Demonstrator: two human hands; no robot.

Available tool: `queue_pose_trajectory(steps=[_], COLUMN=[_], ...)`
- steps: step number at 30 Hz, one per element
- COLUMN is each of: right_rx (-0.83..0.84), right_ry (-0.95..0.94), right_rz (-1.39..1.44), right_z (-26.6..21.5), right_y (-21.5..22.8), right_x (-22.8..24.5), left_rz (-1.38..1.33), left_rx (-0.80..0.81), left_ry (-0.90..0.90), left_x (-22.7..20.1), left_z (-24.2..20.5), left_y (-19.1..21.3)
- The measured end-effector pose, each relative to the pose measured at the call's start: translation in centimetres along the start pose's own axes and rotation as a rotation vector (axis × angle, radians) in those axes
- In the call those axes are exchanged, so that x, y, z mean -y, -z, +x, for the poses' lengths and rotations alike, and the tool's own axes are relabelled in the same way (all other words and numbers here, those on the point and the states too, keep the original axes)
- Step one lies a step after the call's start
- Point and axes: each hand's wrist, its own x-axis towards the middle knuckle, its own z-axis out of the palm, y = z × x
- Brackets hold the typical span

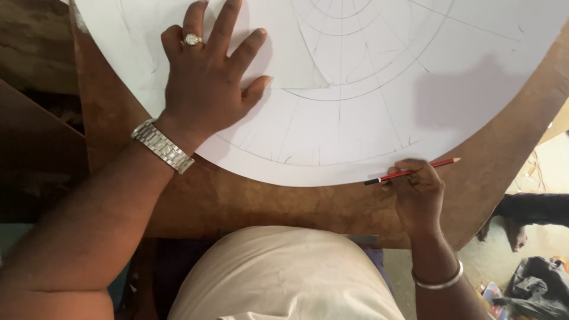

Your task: Marking lines and patterns on a circular paper template using a ruler and pencil.

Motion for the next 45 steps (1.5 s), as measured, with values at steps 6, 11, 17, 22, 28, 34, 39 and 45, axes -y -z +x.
queue_pose_trajectory(steps=[6, 11, 17, 22, 28, 34, 39, 45], right_rx=[-0.031, -0.040, -0.071, -0.086, -0.093, -0.223, -0.388, -0.226], right_ry=[-0.005, 0.008, -0.039, -0.037, -0.054, -0.015, 0.424, 0.584], right_rz=[-0.141, -0.058, -0.116, -0.123, -0.187, -0.174, -0.220, 0.006], right_z=[-0.4, -0.1, 0.1, 0.0, -0.1, 0.1, 4.7, 6.9], right_y=[-0.9, -1.8, -2.1, -1.9, -1.4, 0.6, 3.1, 5.1], right_x=[0.2, 0.1, -0.2, -0.4, -0.7, -2.2, -0.1, 1.4], left_rz=[-0.003, -0.055, -0.133, -0.139, -0.071, -0.048, -0.024, -0.040], left_rx=[-0.022, -0.070, 0.104, 0.159, 0.238, 0.243, 0.192, 0.209], left_ry=[0.092, 0.133, 0.259, 0.284, 0.271, 0.247, 0.218, 0.230], left_x=[-1.8, -1.9, -2.2, -2.4, -2.1, -1.4, -1.5, -1.7], left_z=[1.1, 2.3, 3.9, 4.5, 4.5, 4.4, 4.6, 4.0], left_y=[-0.4, -1.8, -1.7, -2.0, -2.2, -2.8, -2.7, -3.0])
